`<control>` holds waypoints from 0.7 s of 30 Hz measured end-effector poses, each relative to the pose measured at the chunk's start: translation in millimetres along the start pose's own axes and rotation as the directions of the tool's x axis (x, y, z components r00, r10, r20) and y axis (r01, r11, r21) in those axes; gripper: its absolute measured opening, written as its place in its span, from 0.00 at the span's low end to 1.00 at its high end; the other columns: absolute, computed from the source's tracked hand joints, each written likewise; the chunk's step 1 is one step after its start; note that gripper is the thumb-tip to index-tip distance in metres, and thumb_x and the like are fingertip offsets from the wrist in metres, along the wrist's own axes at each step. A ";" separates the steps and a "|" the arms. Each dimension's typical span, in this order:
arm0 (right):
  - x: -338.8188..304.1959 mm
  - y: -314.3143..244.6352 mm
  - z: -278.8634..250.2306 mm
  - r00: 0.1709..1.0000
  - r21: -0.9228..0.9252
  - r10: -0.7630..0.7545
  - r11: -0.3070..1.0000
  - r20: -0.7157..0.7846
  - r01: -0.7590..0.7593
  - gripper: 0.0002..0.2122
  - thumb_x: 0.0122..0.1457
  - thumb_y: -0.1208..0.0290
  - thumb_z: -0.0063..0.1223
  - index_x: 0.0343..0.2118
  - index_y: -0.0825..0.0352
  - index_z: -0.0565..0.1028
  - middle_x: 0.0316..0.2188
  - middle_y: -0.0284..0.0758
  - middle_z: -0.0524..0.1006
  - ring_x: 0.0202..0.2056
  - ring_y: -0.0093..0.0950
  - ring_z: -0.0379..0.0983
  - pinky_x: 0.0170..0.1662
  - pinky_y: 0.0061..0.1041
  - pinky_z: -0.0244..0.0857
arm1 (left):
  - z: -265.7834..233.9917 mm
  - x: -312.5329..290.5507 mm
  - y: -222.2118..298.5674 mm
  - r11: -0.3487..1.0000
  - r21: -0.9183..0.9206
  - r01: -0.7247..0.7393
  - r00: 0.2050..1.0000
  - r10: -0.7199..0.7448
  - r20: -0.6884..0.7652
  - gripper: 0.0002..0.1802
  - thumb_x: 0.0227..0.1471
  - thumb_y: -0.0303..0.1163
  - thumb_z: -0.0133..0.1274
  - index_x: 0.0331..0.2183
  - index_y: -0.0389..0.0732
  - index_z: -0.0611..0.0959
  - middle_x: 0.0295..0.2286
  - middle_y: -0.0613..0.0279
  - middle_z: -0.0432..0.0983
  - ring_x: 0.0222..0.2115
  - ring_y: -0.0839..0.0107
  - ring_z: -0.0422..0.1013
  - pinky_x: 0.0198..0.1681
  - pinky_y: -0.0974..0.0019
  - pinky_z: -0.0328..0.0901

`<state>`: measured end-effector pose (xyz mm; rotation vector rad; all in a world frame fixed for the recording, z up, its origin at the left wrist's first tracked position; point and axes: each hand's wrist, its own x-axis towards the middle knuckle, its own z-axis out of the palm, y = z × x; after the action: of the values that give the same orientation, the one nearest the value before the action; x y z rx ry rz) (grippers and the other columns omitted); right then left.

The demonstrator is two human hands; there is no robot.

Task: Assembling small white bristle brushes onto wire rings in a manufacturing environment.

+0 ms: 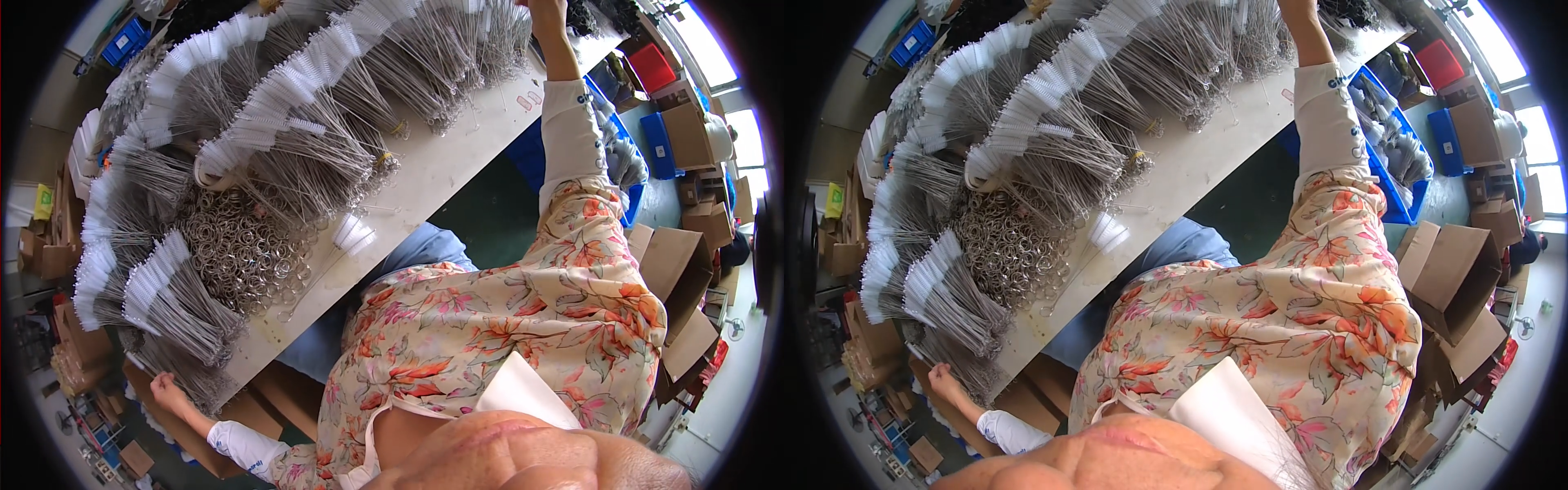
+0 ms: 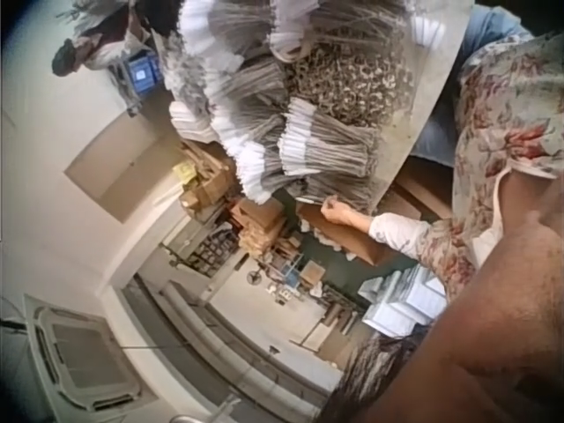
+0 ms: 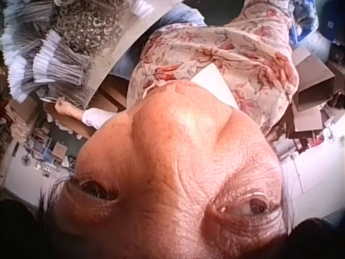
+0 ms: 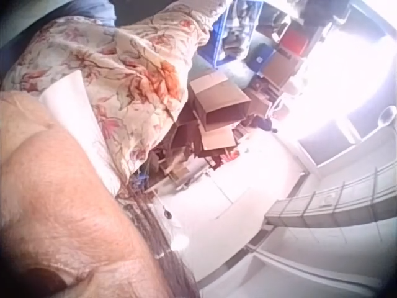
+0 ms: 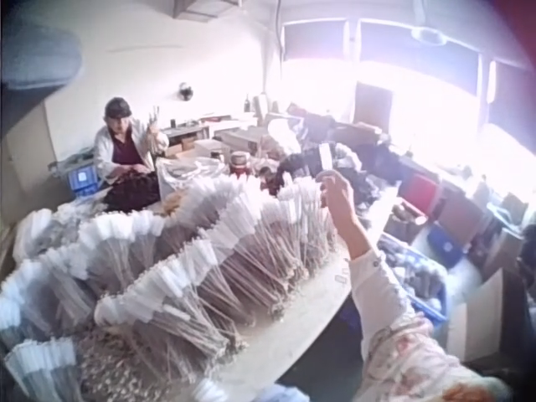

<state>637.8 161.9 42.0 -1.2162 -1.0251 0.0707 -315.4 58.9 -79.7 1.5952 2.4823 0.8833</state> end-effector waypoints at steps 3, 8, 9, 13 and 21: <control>-1.2 38.2 -8.1 0.973 -0.726 -0.212 0.654 0.093 0.212 0.08 0.47 0.67 0.52 0.29 0.61 0.79 0.21 0.35 0.76 0.25 0.30 0.74 0.30 0.26 0.68 | -6.5 -3.3 4.4 0.968 -0.249 0.030 0.992 -0.060 -0.114 0.10 0.55 0.29 0.45 0.37 0.37 0.78 0.30 0.62 0.74 0.30 0.72 0.69 0.35 0.71 0.64; -2.0 56.4 -21.5 0.990 -0.952 0.087 0.293 0.115 0.084 0.14 0.44 0.51 0.59 0.31 0.53 0.81 0.25 0.33 0.79 0.29 0.28 0.76 0.35 0.25 0.68 | -22.2 -39.0 90.3 0.962 -0.254 0.103 0.964 -0.160 -0.214 0.14 0.56 0.37 0.45 0.42 0.46 0.79 0.24 0.71 0.67 0.20 0.84 0.58 0.20 0.78 0.53; 3.2 67.2 -24.1 0.988 -0.949 0.087 0.301 0.126 0.094 0.14 0.44 0.51 0.59 0.31 0.53 0.81 0.25 0.33 0.79 0.29 0.28 0.76 0.35 0.25 0.68 | -26.7 -44.4 93.8 0.969 -0.225 0.105 0.972 -0.148 -0.183 0.14 0.56 0.38 0.45 0.42 0.48 0.79 0.22 0.73 0.65 0.18 0.85 0.55 0.18 0.79 0.50; 19.0 51.9 -25.0 0.983 -0.880 -0.002 0.445 0.185 0.166 0.16 0.50 0.51 0.54 0.34 0.57 0.79 0.27 0.31 0.78 0.30 0.28 0.76 0.37 0.27 0.68 | -32.1 -70.4 120.5 0.704 -0.652 0.282 0.945 -0.320 0.063 0.18 0.57 0.41 0.45 0.43 0.39 0.76 0.21 0.74 0.59 0.17 0.85 0.51 0.17 0.79 0.48; -32.3 -121.0 78.6 0.967 0.332 -0.055 0.943 0.247 -0.031 0.09 0.59 0.66 0.44 0.28 0.65 0.71 0.24 0.31 0.71 0.30 0.20 0.67 0.31 0.22 0.63 | -25.8 -124.7 240.9 0.463 -0.886 0.011 0.996 0.075 0.051 0.17 0.58 0.34 0.40 0.39 0.29 0.75 0.19 0.72 0.55 0.17 0.83 0.49 0.18 0.81 0.44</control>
<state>510.5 153.4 116.7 -0.9038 -1.1876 0.3847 -70.1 13.7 29.9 1.1901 1.3881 1.6835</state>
